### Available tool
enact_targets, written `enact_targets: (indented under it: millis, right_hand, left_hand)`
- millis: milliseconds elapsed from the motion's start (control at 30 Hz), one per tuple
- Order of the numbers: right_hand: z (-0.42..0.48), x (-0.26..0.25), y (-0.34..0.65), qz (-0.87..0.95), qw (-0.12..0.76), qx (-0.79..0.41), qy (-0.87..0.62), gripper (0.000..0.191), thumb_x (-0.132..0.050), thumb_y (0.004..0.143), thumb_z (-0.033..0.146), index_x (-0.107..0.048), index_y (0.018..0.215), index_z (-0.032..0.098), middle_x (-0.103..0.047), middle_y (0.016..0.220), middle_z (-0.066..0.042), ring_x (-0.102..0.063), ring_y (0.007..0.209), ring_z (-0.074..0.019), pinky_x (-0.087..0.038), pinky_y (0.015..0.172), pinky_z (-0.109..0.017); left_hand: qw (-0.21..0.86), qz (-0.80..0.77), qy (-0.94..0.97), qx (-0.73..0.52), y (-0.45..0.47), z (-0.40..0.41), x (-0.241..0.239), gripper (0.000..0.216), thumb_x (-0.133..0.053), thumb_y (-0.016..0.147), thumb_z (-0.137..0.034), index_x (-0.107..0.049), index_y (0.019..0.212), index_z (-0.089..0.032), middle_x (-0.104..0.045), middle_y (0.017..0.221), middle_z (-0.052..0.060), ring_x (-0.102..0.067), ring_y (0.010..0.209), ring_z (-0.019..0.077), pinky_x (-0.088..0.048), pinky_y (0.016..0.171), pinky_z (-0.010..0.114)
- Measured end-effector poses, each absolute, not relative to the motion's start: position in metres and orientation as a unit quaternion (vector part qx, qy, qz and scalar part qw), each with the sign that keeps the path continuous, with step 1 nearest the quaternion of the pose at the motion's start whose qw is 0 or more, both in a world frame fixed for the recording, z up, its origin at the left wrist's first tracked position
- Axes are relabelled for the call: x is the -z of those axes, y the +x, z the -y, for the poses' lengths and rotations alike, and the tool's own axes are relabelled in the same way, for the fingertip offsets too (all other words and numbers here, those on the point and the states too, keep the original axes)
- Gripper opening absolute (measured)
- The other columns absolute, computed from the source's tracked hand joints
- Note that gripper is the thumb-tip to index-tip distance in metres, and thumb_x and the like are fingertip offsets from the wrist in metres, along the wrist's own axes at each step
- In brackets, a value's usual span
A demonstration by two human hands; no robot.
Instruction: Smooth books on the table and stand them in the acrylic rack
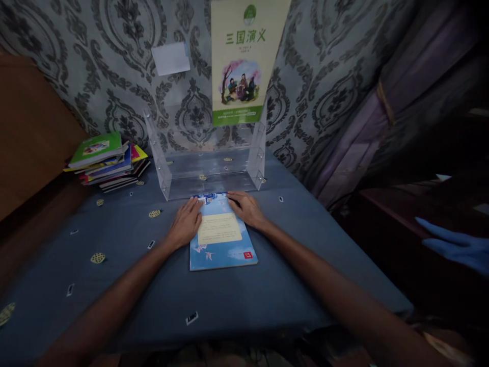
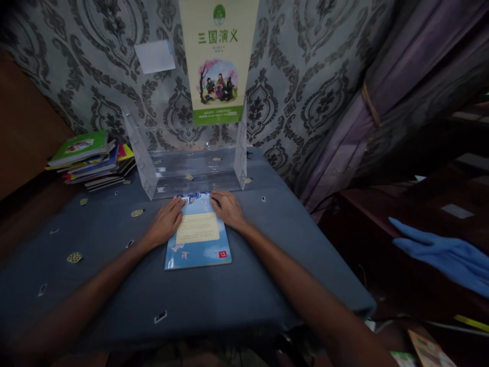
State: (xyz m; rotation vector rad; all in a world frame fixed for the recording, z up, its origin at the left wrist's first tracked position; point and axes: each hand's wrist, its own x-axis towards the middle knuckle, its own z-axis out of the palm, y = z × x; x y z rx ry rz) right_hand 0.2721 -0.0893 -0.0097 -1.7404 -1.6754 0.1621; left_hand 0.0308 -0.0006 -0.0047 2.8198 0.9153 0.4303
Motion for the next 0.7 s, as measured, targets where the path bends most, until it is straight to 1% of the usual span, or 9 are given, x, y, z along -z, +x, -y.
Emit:
enact_targets:
  millis: [100,200,267,367,433,500,633,700]
  right_hand:
    - [0.085,0.009,0.277,0.641,0.375,-0.086,-0.664,0.035,-0.048,0.096,0.031,-0.075,0.114,0.018,-0.072,0.127,-0.012,-0.065,0.122,-0.0283,-0.048,0.107,-0.042]
    - [0.081,0.008,0.283,0.631,0.391,-0.105,-0.661,0.034,-0.048,0.097,0.032,-0.077,0.109,0.02,-0.075,0.121,-0.007,-0.069,0.113,-0.028,-0.053,0.099,-0.041]
    - [0.079,0.009,0.286,0.623,0.403,-0.119,-0.66,0.034,-0.048,0.098,0.034,-0.077,0.108,0.021,-0.078,0.114,-0.004,-0.071,0.107,-0.0276,-0.055,0.093,-0.04]
    - [0.077,0.012,0.289,0.608,0.417,-0.133,-0.662,0.036,-0.047,0.099,0.037,-0.077,0.107,0.02,-0.079,0.106,-0.004,-0.073,0.099,-0.0266,-0.056,0.087,-0.038]
    - [0.077,0.013,0.289,0.6,0.425,-0.137,-0.663,0.038,-0.047,0.099,0.039,-0.077,0.109,0.018,-0.079,0.105,-0.004,-0.073,0.099,-0.0262,-0.055,0.088,-0.037]
    - [0.077,0.013,0.289,0.595,0.431,-0.141,-0.663,0.039,-0.046,0.1,0.04,-0.077,0.112,0.018,-0.079,0.106,-0.005,-0.073,0.101,-0.0264,-0.054,0.09,-0.037]
    - [0.076,0.011,0.289,0.587,0.44,-0.149,-0.663,0.042,-0.044,0.102,0.043,-0.077,0.112,0.018,-0.079,0.107,-0.007,-0.072,0.104,-0.0268,-0.053,0.093,-0.038]
    - [0.076,0.01,0.289,0.582,0.449,-0.15,-0.661,0.043,-0.042,0.103,0.044,-0.076,0.115,0.02,-0.078,0.111,-0.007,-0.071,0.107,-0.0258,-0.053,0.096,-0.038]
  left_hand:
    - [0.081,-0.307,0.94,-0.126,0.031,-0.001,0.006,0.052,-0.032,0.101,-0.029,-0.044,0.148,-0.011,-0.038,0.16,0.017,-0.03,0.152,0.0282,-0.032,0.123,0.047]
    - [0.082,-0.306,0.941,-0.115,0.031,-0.004,0.005,0.053,-0.033,0.101,-0.029,-0.043,0.149,-0.01,-0.038,0.161,0.017,-0.029,0.153,0.0278,-0.032,0.123,0.047]
    - [0.072,-0.299,0.945,-0.112,0.031,-0.007,0.003,0.052,-0.034,0.1,-0.029,-0.044,0.148,-0.01,-0.04,0.16,0.017,-0.032,0.152,0.0282,-0.032,0.122,0.048]
    - [0.033,-0.285,0.951,-0.117,0.033,-0.009,-0.003,0.05,-0.036,0.099,-0.03,-0.051,0.143,-0.012,-0.048,0.154,0.017,-0.041,0.146,0.0297,-0.035,0.12,0.049]
    - [0.011,-0.278,0.953,-0.117,0.035,-0.01,-0.006,0.048,-0.037,0.098,-0.03,-0.054,0.139,-0.012,-0.053,0.15,0.017,-0.047,0.142,0.0297,-0.037,0.118,0.049]
    - [0.004,-0.271,0.956,-0.116,0.04,-0.011,-0.008,0.047,-0.036,0.099,-0.029,-0.056,0.138,-0.011,-0.055,0.148,0.017,-0.049,0.141,0.0294,-0.037,0.118,0.048]
    - [0.022,-0.247,0.962,-0.115,0.051,-0.014,-0.008,0.049,-0.034,0.1,-0.032,-0.053,0.141,-0.011,-0.052,0.151,0.016,-0.047,0.143,0.0287,-0.036,0.119,0.049]
    - [0.032,-0.232,0.966,-0.11,0.055,-0.016,-0.007,0.05,-0.032,0.102,-0.034,-0.052,0.143,-0.013,-0.05,0.153,0.015,-0.045,0.144,0.0274,-0.035,0.12,0.049]
